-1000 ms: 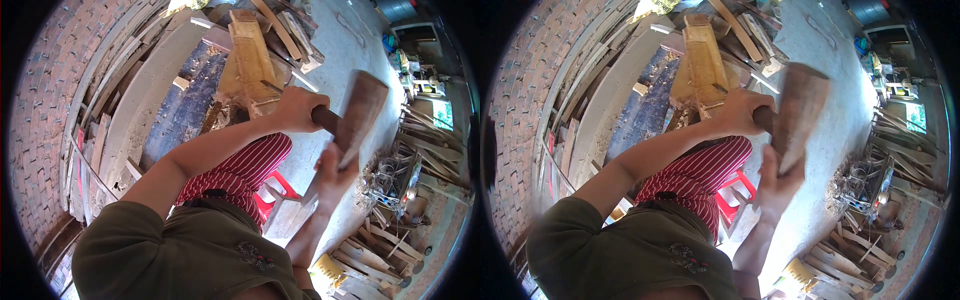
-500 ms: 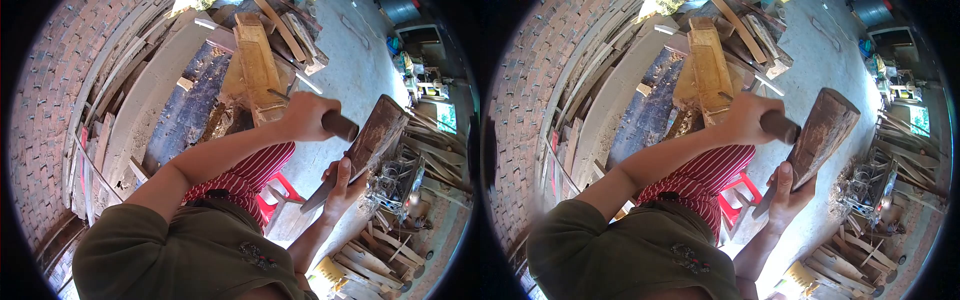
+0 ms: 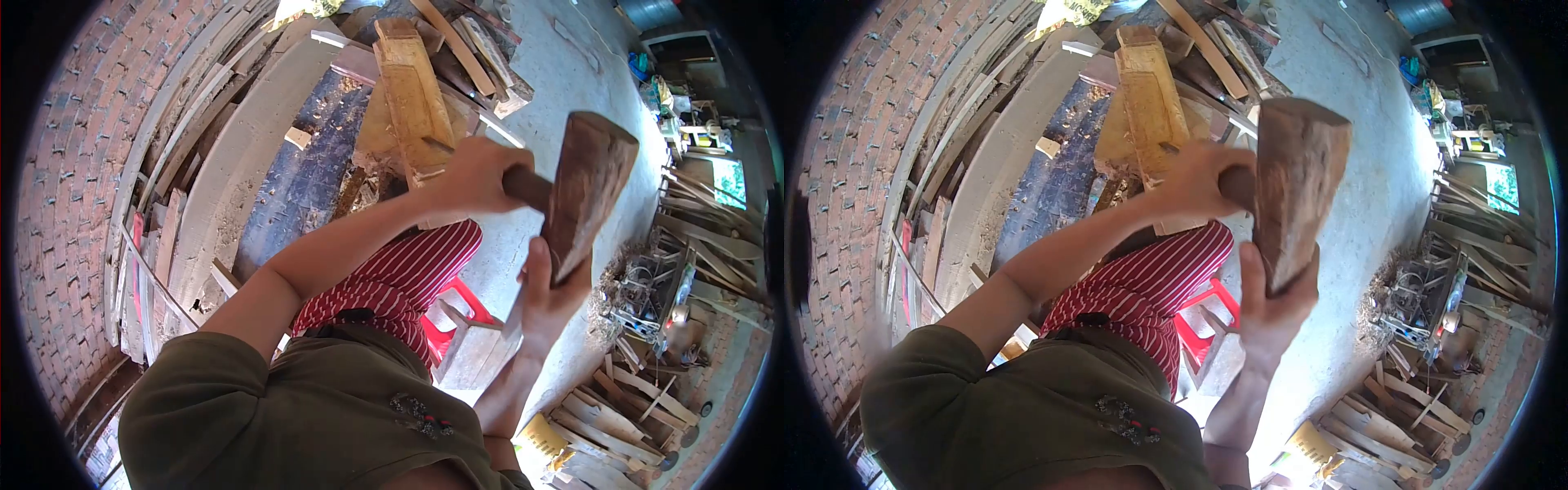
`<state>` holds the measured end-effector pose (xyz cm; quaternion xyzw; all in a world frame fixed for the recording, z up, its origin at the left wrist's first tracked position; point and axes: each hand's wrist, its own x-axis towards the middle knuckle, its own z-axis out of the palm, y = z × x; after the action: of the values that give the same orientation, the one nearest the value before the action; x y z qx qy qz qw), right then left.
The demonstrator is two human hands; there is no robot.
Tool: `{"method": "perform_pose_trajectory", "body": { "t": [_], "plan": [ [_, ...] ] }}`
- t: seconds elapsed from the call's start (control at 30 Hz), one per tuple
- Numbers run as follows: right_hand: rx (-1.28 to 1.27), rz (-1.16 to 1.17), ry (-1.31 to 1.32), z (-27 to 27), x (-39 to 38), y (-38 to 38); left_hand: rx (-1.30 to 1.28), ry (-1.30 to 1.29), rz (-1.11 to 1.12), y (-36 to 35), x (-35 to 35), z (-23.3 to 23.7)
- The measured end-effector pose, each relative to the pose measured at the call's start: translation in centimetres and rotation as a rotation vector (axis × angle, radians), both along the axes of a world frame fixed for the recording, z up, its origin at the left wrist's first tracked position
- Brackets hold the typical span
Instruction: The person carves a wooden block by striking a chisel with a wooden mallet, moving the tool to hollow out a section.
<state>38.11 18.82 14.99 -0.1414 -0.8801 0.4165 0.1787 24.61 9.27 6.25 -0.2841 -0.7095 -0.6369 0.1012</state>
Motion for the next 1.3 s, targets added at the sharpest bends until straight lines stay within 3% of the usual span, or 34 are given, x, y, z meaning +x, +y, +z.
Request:
{"method": "perform_pose_trajectory", "body": {
  "t": [0.07, 0.1, 0.2, 0.27, 0.3, 0.4, 0.43, 0.57, 0.77, 0.93, 1.0, 1.03, 1.27, 1.3],
  "plan": [
    [-0.055, -0.071, 0.137, -0.4, 1.0, 0.5, -0.069, 0.018, -0.064, -0.5, 0.3, -0.5],
    [-0.212, -0.040, 0.193, 0.7, 1.0, -0.2, -0.067, 0.046, -0.069, -0.3, 0.3, -1.2],
    [-0.268, 0.001, 0.247, 1.4, 1.1, -0.6, -0.032, 0.053, -0.062, -0.4, 0.5, -1.2],
    [-0.041, 0.009, -0.038, -0.2, 0.4, -0.2, -0.023, 0.061, -0.045, 0.3, 0.5, -1.5],
    [-0.155, -0.064, -0.089, -0.2, 0.6, 0.1, -0.023, 0.066, -0.014, 0.3, 0.3, -1.2],
    [-0.279, -0.062, 0.010, 0.3, 1.4, -0.2, -0.026, 0.040, -0.016, -0.7, -0.1, -0.5],
    [-0.309, -0.031, 0.157, 0.0, 1.0, -0.9, 0.009, 0.018, 0.043, -1.0, -0.1, 0.2],
    [-0.320, -0.084, 0.075, -0.4, 1.3, -0.3, 0.191, -0.059, 0.110, -1.8, -0.4, 2.0],
    [-0.512, -0.052, 0.056, 0.0, 1.5, -0.1, 0.091, 0.063, 0.013, -1.4, -0.3, 2.0],
    [-0.381, 0.049, 0.278, 1.8, 1.1, 0.3, 0.058, 0.087, -0.033, -0.8, -0.7, 0.3],
    [-0.176, -0.008, 0.068, -0.6, 1.5, 2.3, 0.046, 0.106, -0.034, -0.8, -0.8, 0.2],
    [-0.197, 0.006, -0.092, 1.5, 0.0, -1.3, 0.052, 0.087, -0.029, -0.9, -0.7, 0.3],
    [-0.377, -0.016, 0.199, 1.4, 0.8, -0.8, 0.113, 0.037, -0.029, -1.7, -0.9, 0.3],
    [-0.317, -0.042, 0.071, 1.6, 0.2, -1.8, 0.123, 0.040, -0.042, -1.5, -0.8, 0.3]
  ]
}}
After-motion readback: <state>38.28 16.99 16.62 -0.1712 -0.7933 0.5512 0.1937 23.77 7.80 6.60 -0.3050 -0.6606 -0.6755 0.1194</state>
